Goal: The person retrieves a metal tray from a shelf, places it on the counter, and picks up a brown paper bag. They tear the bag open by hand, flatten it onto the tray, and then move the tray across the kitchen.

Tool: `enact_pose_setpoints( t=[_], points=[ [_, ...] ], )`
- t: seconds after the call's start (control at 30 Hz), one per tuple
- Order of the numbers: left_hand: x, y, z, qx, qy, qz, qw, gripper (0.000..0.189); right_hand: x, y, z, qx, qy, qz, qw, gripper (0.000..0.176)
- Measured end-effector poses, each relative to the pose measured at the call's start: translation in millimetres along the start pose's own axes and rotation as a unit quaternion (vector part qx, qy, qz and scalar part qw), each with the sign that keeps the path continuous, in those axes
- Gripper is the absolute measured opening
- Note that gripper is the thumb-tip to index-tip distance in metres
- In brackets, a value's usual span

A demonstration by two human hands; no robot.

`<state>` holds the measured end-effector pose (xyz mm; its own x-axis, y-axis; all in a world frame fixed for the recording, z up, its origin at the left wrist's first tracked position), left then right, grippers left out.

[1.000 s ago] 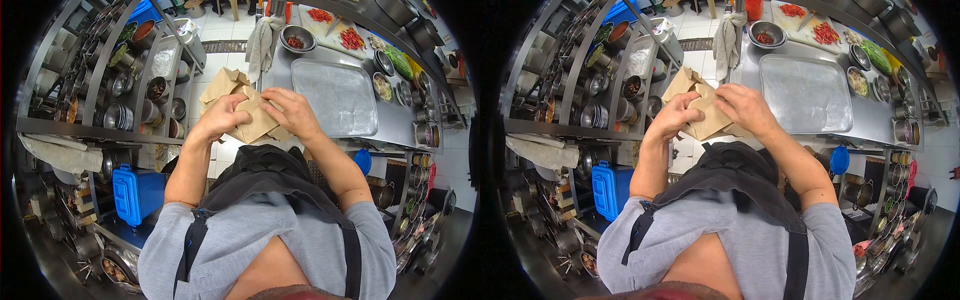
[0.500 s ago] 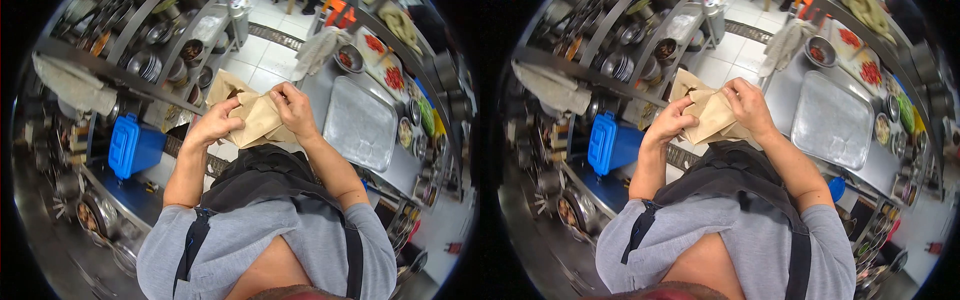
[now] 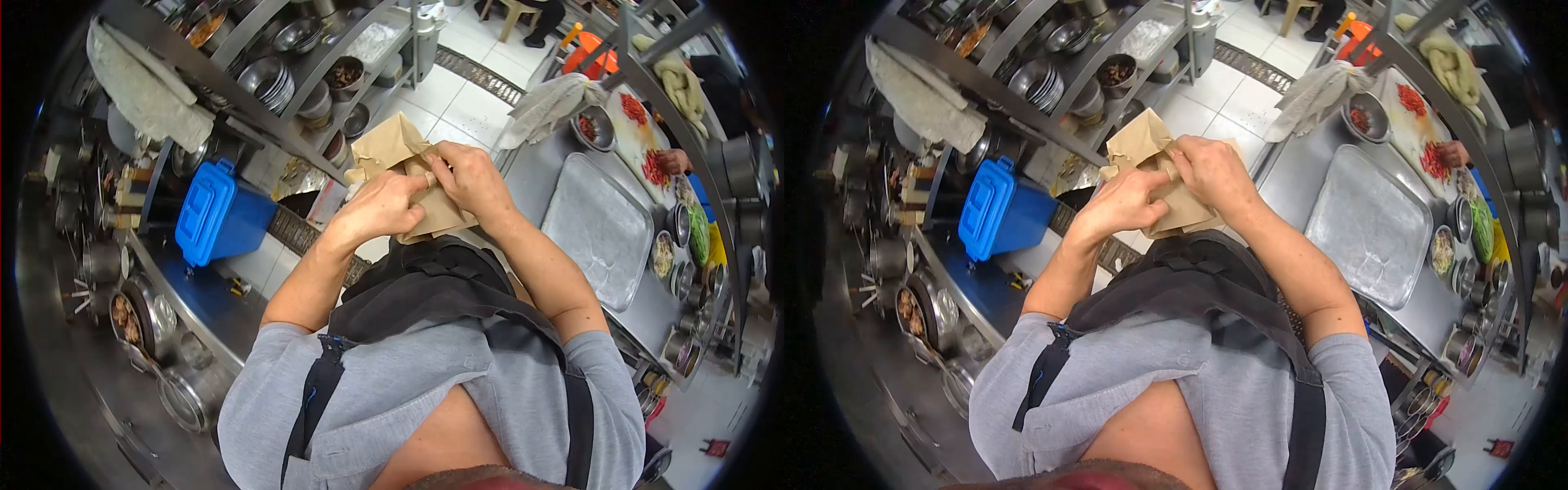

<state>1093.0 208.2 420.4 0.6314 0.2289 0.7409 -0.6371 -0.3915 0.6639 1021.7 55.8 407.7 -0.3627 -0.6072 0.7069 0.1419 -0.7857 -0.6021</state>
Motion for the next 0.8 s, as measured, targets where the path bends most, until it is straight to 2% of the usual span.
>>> enact_pose_setpoints(
  t=[0.13,0.17,0.23,0.3,0.33,0.4,0.43,0.5,0.53,0.6,0.73,0.8],
  points=[
    [-10.2,-0.7,18.2,-0.025,-0.003,-0.004,1.0,0.028,21.5,17.7,-11.7,-0.066,0.094,-0.037,0.993,0.018],
    [-10.5,1.3,22.6,-0.035,-0.008,-0.004,0.999,0.028,27.2,18.0,-13.9,-0.055,0.088,0.001,0.995,0.019],
    [-7.2,7.6,28.7,0.008,-0.021,-0.065,0.998,0.033,33.4,18.7,-20.4,-0.049,0.088,0.037,0.994,0.02],
    [-4.4,4.9,37.8,0.005,-0.035,-0.074,0.997,0.036,38.0,21.5,-25.3,-0.076,0.146,0.084,0.983,0.026],
    [-4.9,1.7,41.2,-0.008,-0.03,-0.119,0.992,0.036,42.3,22.2,-27.8,-0.077,0.15,0.081,0.982,0.026],
    [-3.3,-0.4,44.1,-0.005,-0.049,-0.174,0.984,0.039,44.0,26.0,-35.4,-0.153,0.013,0.041,0.987,0.028],
    [-2.4,0.9,44.2,-0.005,-0.051,-0.174,0.983,0.039,42.0,27.5,-36.8,-0.154,0.013,0.041,0.987,0.028],
    [-1.9,1.2,42.9,0.008,-0.078,-0.253,0.964,0.043,37.8,26.8,-37.0,-0.117,0.07,0.099,0.986,0.025],
    [-2.1,-1.1,41.9,0.012,-0.078,-0.253,0.964,0.043,37.5,23.9,-36.4,-0.118,0.068,0.102,0.985,0.025],
    [-3.9,-8.3,42.2,0.046,-0.109,-0.345,0.931,0.044,40.0,16.9,-34.5,-0.154,0.049,0.12,0.98,0.023],
    [3.9,-11.3,39.3,0.036,-0.105,-0.331,0.937,0.045,37.5,9.5,-32.2,-0.143,0.028,0.106,0.984,0.022],
    [14.8,-3.1,33.7,0.099,-0.15,-0.334,0.925,0.045,37.2,6.7,-31.7,-0.153,0.016,0.118,0.981,0.022]
  ],
)
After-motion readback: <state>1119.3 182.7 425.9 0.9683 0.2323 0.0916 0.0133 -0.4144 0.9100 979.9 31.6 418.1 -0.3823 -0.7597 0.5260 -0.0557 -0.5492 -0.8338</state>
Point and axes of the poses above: each hand's wrist, its own z-axis towards the middle knuckle, its own x-axis out of the back of the hand, y = z × x, the point moved 2 cm from there along z, towards the middle knuckle, and after that the axes turned 5 degrees about x, right-handed, at the moved point
